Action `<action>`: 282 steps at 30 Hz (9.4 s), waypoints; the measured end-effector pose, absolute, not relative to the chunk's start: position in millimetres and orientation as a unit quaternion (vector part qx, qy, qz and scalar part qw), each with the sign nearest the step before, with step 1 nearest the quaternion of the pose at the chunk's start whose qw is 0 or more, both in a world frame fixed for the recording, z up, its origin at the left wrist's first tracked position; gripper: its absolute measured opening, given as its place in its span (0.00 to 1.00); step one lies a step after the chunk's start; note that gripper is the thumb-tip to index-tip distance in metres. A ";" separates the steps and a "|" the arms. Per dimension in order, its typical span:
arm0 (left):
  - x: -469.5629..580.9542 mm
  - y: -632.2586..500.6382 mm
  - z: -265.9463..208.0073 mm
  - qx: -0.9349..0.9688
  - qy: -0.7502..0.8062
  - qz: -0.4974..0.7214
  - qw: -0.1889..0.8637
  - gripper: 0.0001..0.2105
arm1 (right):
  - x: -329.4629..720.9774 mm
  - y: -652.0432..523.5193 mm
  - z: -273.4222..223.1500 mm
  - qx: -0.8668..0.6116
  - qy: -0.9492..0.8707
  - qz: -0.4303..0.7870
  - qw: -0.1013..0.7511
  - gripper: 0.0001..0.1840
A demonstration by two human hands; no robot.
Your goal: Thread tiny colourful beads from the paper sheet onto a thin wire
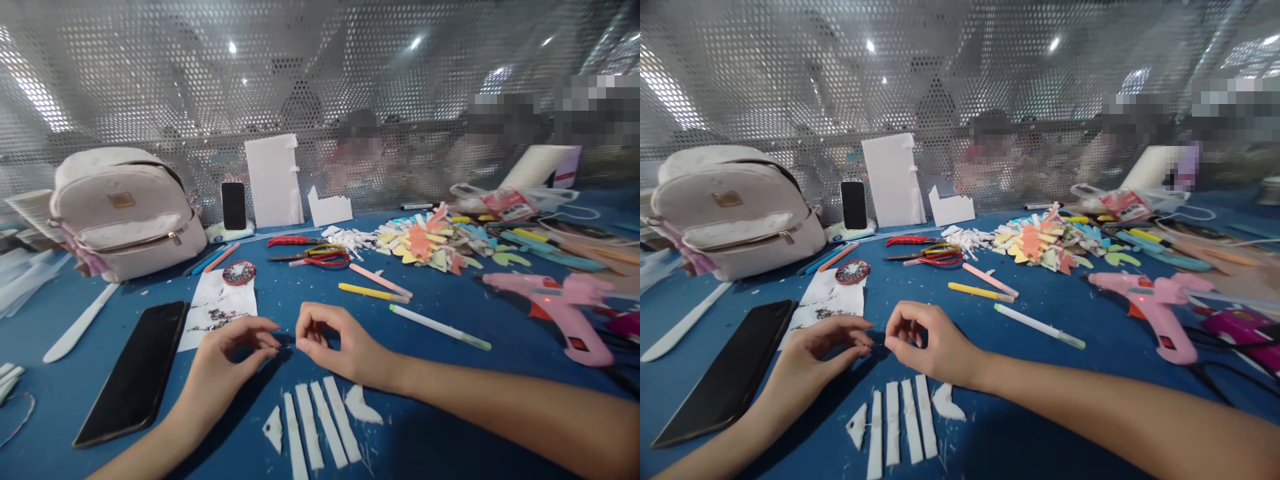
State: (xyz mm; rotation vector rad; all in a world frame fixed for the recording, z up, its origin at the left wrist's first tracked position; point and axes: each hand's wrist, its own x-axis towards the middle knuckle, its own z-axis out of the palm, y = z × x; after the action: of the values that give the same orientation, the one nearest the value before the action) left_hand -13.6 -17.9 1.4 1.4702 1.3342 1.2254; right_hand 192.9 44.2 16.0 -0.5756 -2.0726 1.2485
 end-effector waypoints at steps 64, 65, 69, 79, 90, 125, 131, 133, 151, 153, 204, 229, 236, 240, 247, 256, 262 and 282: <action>-14.0 -19.4 7.1 0.619 0.557 0.438 0.338 0.04 | 189.9 46.1 13.3 -0.270 -0.779 0.495 0.273 0.05; -14.2 -19.2 7.3 0.621 0.557 0.437 0.334 0.04 | 189.8 46.1 13.0 -0.270 -0.780 0.494 0.274 0.05; -14.9 -19.9 7.6 0.632 0.557 0.431 0.323 0.04 | 189.6 45.8 11.3 -0.270 -0.785 0.486 0.274 0.05; -12.9 -21.6 6.7 0.654 0.545 0.427 0.305 0.04 | 190.4 45.3 6.8 -0.270 -0.811 0.422 0.302 0.04; -10.8 -22.4 7.0 0.656 0.552 0.419 0.299 0.04 | 190.6 42.6 5.1 -0.259 -0.832 0.367 0.325 0.07; 1.6 -20.8 4.9 0.541 0.515 0.523 0.410 0.01 | 191.5 40.1 7.7 -0.227 -0.827 0.352 0.374 0.03; 1.5 -23.5 3.9 0.547 0.503 0.521 0.420 0.01 | 191.3 40.4 5.3 -0.229 -0.829 0.352 0.370 0.04; 2.1 -23.8 4.2 0.551 0.497 0.520 0.423 0.01 | 191.6 40.2 6.1 -0.228 -0.830 0.350 0.370 0.04; 4.6 -24.1 8.4 0.561 0.491 0.524 0.412 0.02 | 191.2 38.5 8.6 -0.182 -0.864 0.300 0.362 0.04; 4.1 -23.9 8.2 0.564 0.492 0.523 0.408 0.02 | 191.3 37.2 9.3 -0.177 -0.869 0.287 0.361 0.04; 2.0 -23.8 6.3 0.634 0.528 0.484 0.291 0.11 | 189.9 38.3 6.0 -0.190 -0.882 0.263 0.342 0.06; 4.9 -25.0 4.6 0.693 0.500 0.429 0.293 0.15 | 187.9 37.8 11.9 -0.180 -0.841 0.393 0.327 0.02; 3.1 -26.5 4.5 0.721 0.451 0.454 0.267 0.13 | 186.2 45.2 9.0 -0.226 -0.784 0.452 0.361 0.05; 4.7 -30.9 9.3 0.744 0.405 0.461 0.264 0.12 | 185.5 49.3 7.8 -0.256 -0.753 0.480 0.369 0.09; 4.5 -31.6 12.4 0.740 0.395 0.476 0.263 0.11 | 185.9 51.0 5.2 -0.257 -0.749 0.491 0.364 0.10; 6.3 -32.6 9.8 0.735 0.367 0.452 0.348 0.11 | 185.9 52.9 3.5 -0.269 -0.741 0.489 0.372 0.09; 6.5 -30.8 8.4 0.729 0.390 0.443 0.348 0.12 | 184.8 50.9 6.6 -0.287 -0.679 0.547 0.395 0.11; 5.9 -26.2 7.1 0.676 0.470 0.451 0.345 0.15 | 186.3 49.7 1.1 -0.174 -0.718 0.629 0.243 0.18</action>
State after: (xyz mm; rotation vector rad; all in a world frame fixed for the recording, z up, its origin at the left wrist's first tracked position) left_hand 5.9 -26.2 7.1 1.7540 1.2205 1.1719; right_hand 186.3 49.7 1.1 -0.4743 -1.9609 1.7185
